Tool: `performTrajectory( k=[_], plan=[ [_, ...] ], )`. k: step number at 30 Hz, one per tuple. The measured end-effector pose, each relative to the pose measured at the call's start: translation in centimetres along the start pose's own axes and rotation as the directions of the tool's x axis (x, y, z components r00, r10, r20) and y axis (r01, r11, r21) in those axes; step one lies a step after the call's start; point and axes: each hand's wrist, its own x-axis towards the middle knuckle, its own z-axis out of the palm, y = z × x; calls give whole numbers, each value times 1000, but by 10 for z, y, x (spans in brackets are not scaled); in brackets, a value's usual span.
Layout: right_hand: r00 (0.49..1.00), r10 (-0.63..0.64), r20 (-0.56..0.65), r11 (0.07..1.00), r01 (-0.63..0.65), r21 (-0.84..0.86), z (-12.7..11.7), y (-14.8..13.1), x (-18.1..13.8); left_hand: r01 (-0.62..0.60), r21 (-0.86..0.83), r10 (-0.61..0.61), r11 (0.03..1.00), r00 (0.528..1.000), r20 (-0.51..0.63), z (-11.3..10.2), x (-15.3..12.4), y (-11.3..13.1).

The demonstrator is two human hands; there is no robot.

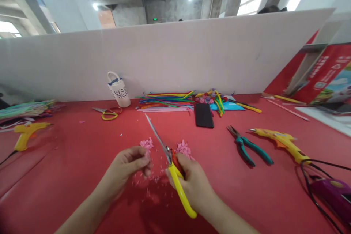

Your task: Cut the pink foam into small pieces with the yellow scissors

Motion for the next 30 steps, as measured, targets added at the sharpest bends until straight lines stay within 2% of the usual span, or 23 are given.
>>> performTrajectory(
  k=[2, 4, 7, 10, 12, 16, 19, 23, 30],
  plan=[
    [995, 96, -2, 983, -94, 155, 1, 2, 0, 87, 5, -88, 996, 993, 76, 6, -1, -6],
    [984, 171, 41, 956, -175, 234, 1, 4, 1, 165, 36, -169, 986, 975, 142, 11, -2, -12],
    [975, 178, 131, 936, -209, 284, 1, 5, 2, 235, 68, -244, 970, 942, 229, 15, -3, -18],
    [969, 176, 174, 926, -223, 304, 0, 3, 2, 251, 70, -261, 965, 925, 276, 15, -3, -21],
    [967, 187, 175, 927, -232, 295, 1, 1, 1, 255, 65, -263, 965, 923, 282, 15, -3, -21],
    [977, 131, 167, 939, -176, 296, 3, -3, -1, 251, -27, -233, 968, 928, 292, 17, -4, -19],
    [980, 131, 153, 939, -172, 297, 4, -7, -2, 289, -80, -259, 954, 929, 265, 21, -5, -21],
    [977, 146, 156, 933, -188, 307, 5, -7, -2, 343, -89, -319, 935, 924, 213, 24, -5, -27],
    [970, 155, 187, 915, -213, 343, 4, -4, 0, 353, -100, -331, 930, 925, 187, 26, -6, -27]
  ],
)
